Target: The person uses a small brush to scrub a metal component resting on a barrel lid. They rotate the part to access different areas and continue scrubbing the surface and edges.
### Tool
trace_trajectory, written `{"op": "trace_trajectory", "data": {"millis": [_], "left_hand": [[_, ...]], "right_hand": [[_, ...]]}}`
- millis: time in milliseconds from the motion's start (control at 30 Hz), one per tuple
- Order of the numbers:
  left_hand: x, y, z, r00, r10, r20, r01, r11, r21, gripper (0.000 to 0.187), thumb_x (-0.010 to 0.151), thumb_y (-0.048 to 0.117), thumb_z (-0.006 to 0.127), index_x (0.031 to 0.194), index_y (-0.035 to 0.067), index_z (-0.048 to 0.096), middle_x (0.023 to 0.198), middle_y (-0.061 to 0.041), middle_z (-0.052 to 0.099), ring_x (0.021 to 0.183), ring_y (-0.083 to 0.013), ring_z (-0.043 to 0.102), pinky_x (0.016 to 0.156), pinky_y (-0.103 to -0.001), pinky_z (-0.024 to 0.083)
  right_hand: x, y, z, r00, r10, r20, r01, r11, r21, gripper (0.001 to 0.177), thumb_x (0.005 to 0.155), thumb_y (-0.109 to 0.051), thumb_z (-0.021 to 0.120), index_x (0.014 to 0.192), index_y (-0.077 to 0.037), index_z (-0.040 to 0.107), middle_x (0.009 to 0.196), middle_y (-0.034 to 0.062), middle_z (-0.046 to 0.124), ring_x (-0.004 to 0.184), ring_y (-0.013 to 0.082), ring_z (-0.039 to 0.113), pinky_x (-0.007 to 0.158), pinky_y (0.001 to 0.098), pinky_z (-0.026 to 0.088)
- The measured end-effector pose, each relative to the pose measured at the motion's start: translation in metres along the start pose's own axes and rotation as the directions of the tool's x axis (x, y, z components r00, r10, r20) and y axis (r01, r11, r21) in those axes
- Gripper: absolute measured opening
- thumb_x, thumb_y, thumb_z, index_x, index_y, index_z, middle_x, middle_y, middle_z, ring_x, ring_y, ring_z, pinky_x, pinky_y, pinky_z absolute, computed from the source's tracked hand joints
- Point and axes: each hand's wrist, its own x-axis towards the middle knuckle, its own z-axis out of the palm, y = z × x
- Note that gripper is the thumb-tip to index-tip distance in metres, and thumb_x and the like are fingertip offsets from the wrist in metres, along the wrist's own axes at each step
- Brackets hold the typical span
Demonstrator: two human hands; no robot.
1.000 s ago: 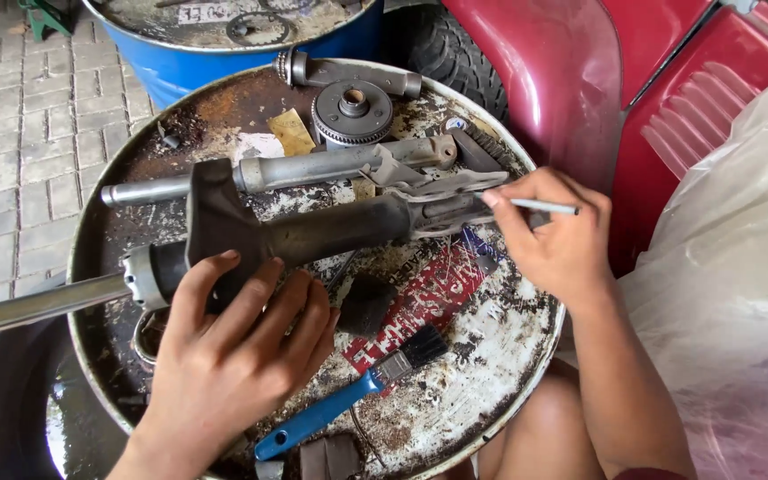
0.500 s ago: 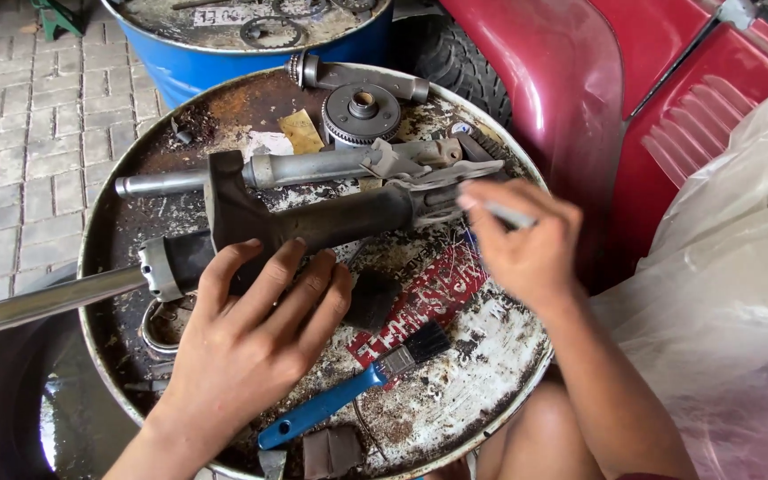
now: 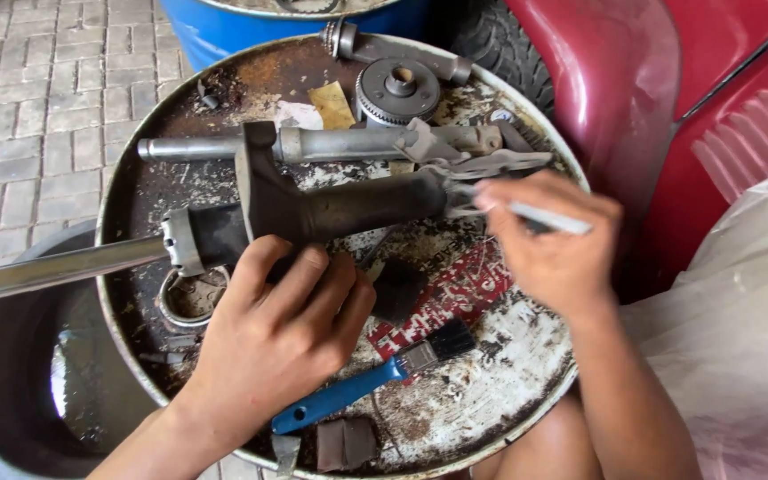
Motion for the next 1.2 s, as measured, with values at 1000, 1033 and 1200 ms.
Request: {"op": "trace_trajectory", "data": {"millis": [1000,1033,1200], "left_hand": [[-0.008,0.005,0.010,0.999,0.010,0.043,-0.012,0.999,0.043,0.022,0.099,0.011,0.059,0.078,0.016,0.060,0.072,-0.004,0.060,0.073,-0.0201,0.051,0.082,-0.030,0.041],[-0.009,0.005,0.010,0.998,0.019,0.056,-0.022,0.998,0.058,0.022,0.100,0.012,0.060,0.078,0.016,0.061,0.072,-0.004,0.061,0.074,-0.0200,0.052,0.083,-0.030,0.041],[-0.010,0.005,0.010,0.996,0.030,0.085,-0.035,0.998,0.057,0.022,0.100,0.014,0.060,0.078,0.016,0.062,0.072,-0.004,0.062,0.075,-0.0204,0.052,0.083,-0.031,0.040]], "right_hand": [[-0.006,0.012,-0.011,0.873,0.427,-0.235,-0.475,0.852,-0.219,0.012,0.103,0.001,0.069,0.108,0.009,0.076,0.084,0.0169,0.074,0.072,0.0203,0.075,0.066,0.0279,0.064],[-0.005,0.008,-0.010,0.901,0.403,-0.160,-0.431,0.874,-0.224,0.018,0.102,-0.002,0.063,0.105,0.011,0.075,0.083,0.0187,0.074,0.070,0.0229,0.075,0.062,0.0304,0.064],[-0.003,-0.008,0.001,0.944,0.320,-0.084,-0.330,0.896,-0.297,0.030,0.100,-0.004,0.050,0.096,0.011,0.075,0.084,0.0187,0.075,0.065,0.0237,0.072,0.059,0.0309,0.058]]}}
